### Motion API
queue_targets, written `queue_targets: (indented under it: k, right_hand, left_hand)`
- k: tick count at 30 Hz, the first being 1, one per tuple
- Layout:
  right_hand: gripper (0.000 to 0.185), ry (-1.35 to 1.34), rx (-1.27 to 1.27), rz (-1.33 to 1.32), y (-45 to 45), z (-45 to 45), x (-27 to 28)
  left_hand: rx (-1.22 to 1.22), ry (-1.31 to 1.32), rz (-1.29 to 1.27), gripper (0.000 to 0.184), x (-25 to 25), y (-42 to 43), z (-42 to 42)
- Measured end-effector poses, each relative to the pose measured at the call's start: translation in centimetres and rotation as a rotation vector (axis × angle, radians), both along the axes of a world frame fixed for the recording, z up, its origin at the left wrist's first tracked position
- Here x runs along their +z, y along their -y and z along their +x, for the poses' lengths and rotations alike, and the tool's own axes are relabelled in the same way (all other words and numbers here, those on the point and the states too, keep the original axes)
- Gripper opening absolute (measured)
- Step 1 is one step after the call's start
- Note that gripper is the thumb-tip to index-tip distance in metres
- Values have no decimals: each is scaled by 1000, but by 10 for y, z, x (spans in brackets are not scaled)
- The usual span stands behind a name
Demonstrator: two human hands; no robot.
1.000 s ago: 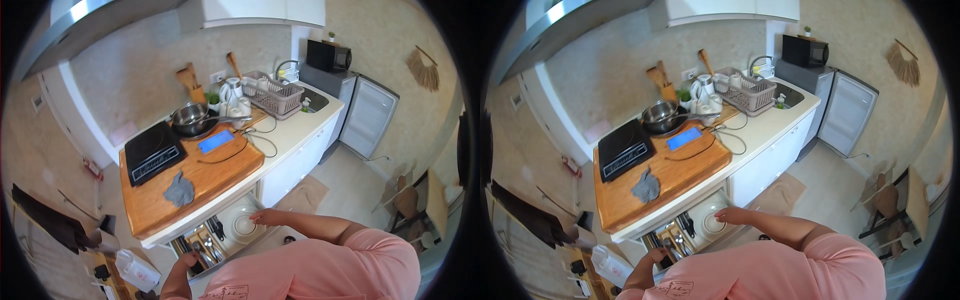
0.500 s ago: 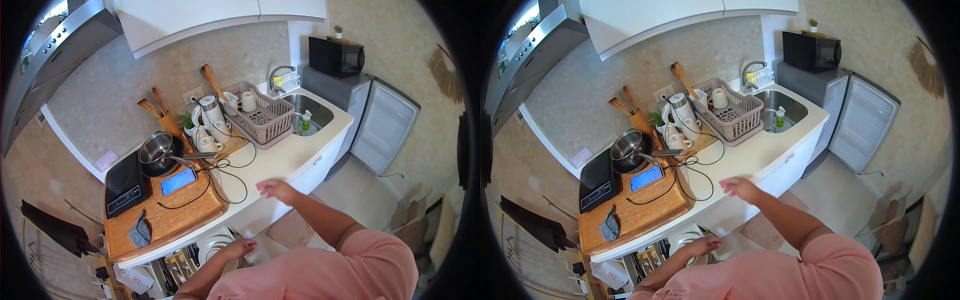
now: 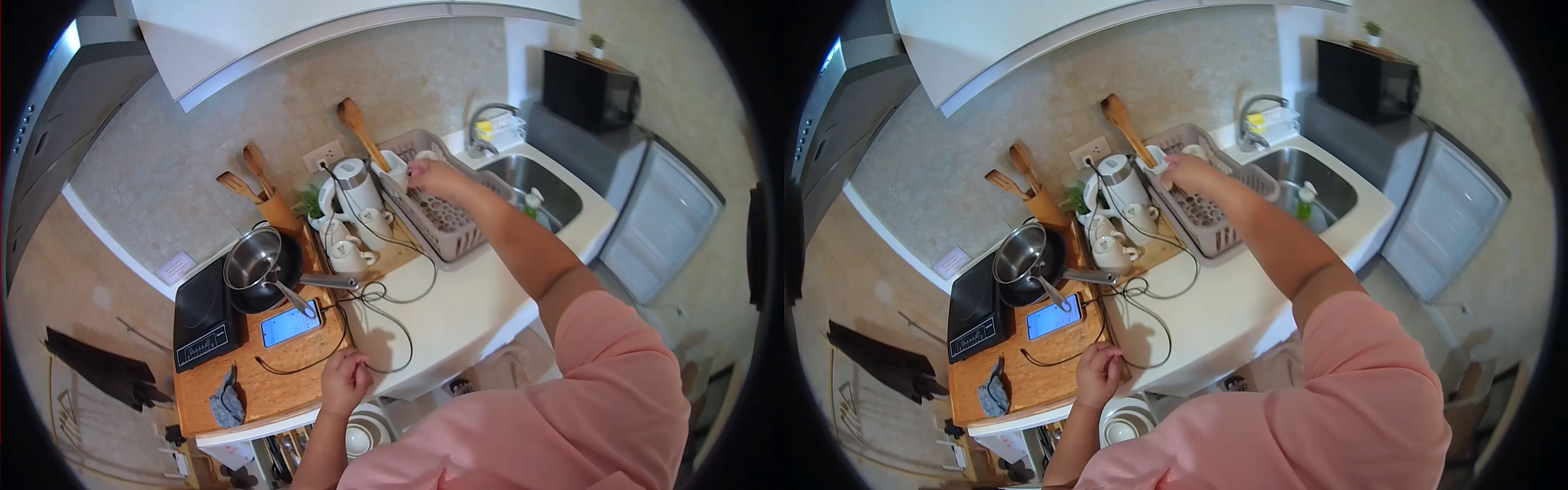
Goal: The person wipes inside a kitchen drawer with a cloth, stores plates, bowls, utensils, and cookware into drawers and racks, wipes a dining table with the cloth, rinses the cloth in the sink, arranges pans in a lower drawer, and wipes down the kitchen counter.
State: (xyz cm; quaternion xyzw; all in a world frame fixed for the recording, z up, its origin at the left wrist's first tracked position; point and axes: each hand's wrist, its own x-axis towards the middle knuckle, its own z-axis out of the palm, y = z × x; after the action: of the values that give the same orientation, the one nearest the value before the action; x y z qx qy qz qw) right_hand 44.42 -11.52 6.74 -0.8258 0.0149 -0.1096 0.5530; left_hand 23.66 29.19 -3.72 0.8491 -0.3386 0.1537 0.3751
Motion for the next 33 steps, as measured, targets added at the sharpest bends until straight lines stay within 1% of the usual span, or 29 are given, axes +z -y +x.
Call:
queue_targets:
  k: [1, 2, 3, 4, 5, 6, 7, 11, 13, 14, 15, 16, 17, 19, 21, 23, 25, 26, 28, 29, 31, 33]
  right_hand:
    - [69, 19, 26, -69, 11, 43, 9]
    - [69, 25, 68, -80, 14, 75, 28]
    - [70, 6, -7, -313, 11, 100, 42]
    - [71, -14, -81, -541, 10, 124, 44]
    - [71, -24, -41, -538, 8, 145, 43]
    - [76, -57, -94, -494, 6, 168, 42]
    - [81, -88, -150, -449, 2, 187, 42]
    - [80, -149, -11, -489, 4, 242, 39]
    - [73, -141, 186, -422, 13, 280, 18]
    - [73, -155, 197, -427, 17, 292, 4]
    - [66, -83, 262, -413, 16, 297, -3]
    - [60, 1, 326, -397, 16, 304, -2]
    - [60, 12, 337, -402, 17, 309, -1]
    - [48, 24, 245, -643, 18, 292, 9]
    - [40, 83, 137, -510, 26, 282, 18]
    - [38, 340, 17, -473, 44, 274, 28]
    - [34, 425, -74, -158, 54, 238, 52]
    - [34, 430, -62, -163, 55, 230, 55]
    - [28, 605, 43, 401, 53, 216, 59]
    - [28, 602, 47, 401, 45, 210, 60]
    - [28, 596, 107, 744, 2, 197, 72]
    - [30, 502, 137, 745, -42, 199, 77]
  left_hand:
    - [69, -57, -27, 18, -3, 1, 3]
    - [142, -115, -58, 18, -5, 5, 7]
    - [225, -145, -73, 17, -6, 9, 7]
    - [265, -160, -72, 17, -9, 12, 10]
    - [300, -134, -101, 17, -12, 12, 11]
    - [333, -103, -128, 17, -13, 15, 12]
    - [393, -66, -93, 15, -12, 20, 13]
    - [480, -129, -3, 16, -11, 24, 15]
    - [525, 38, 83, 18, -11, 28, 18]
    - [533, 21, 82, 18, -13, 28, 17]
    - [539, 30, 123, 19, -13, 27, 17]
    - [546, 49, 162, 20, -12, 26, 20]
    - [551, 41, 144, 19, -10, 28, 20]
    - [571, 52, 150, 19, -11, 27, 23]
    - [593, 51, 157, 18, -11, 27, 20]
    - [593, 40, 186, 17, -9, 28, 22]
    - [602, 48, 184, 17, -8, 28, 23]
    - [597, 54, 190, 17, -7, 28, 23]
    - [602, 46, 197, 17, -4, 29, 25]
    - [592, 39, 214, 17, -2, 29, 25]
    - [593, 46, 206, 17, -4, 29, 25]
    - [593, 49, 199, 18, -6, 29, 25]
